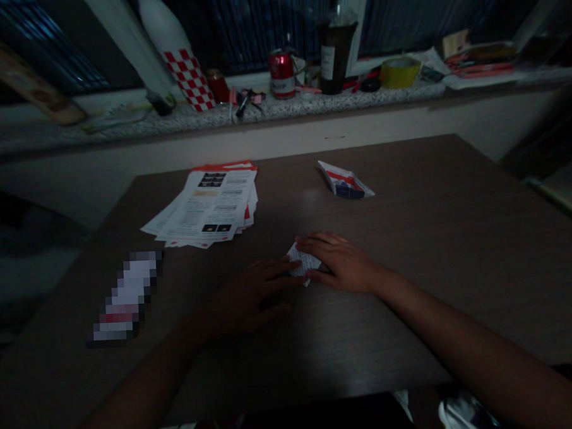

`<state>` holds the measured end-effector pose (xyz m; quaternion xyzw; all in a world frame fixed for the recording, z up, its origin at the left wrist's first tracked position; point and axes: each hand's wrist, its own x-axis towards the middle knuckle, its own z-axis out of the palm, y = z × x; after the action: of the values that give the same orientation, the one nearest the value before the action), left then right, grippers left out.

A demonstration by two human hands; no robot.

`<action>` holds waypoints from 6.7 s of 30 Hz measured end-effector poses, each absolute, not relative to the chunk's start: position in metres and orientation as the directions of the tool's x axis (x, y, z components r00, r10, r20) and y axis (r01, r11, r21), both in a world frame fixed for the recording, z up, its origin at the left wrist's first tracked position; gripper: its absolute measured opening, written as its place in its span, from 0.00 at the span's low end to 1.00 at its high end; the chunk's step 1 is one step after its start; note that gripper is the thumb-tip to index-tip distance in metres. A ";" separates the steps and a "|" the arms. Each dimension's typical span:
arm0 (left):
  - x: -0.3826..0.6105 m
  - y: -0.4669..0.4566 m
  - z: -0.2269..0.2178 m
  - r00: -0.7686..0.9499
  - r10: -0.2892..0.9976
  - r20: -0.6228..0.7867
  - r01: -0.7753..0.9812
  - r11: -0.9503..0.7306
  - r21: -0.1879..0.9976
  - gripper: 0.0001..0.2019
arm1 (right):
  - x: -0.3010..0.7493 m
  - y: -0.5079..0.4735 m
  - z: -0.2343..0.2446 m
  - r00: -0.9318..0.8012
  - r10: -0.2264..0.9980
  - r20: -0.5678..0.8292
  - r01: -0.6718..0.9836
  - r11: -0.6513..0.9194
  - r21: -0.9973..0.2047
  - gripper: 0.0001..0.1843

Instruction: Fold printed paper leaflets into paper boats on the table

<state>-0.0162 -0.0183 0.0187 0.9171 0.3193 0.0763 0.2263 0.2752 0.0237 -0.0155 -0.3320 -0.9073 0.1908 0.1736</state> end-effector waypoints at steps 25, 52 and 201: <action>0.003 -0.003 -0.001 0.580 0.796 0.176 0.680 -0.591 0.433 0.18 | 0.266 0.017 -0.020 -0.574 0.785 0.231 0.588 0.592 -0.551 0.33; 0.016 -0.007 0.019 0.233 0.970 0.067 0.421 -0.162 0.892 0.10 | 0.241 -0.005 0.010 -0.361 0.915 0.181 0.345 0.312 -0.885 0.13; 0.008 0.004 0.008 0.351 0.909 0.224 0.739 -0.416 0.530 0.07 | 0.257 0.017 -0.002 -0.547 0.765 0.341 0.567 0.637 -0.522 0.08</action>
<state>0.0080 0.0037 0.0077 0.8040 0.5125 0.2484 0.1710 0.2568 0.0171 -0.0022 -0.3866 -0.8611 0.1782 0.2779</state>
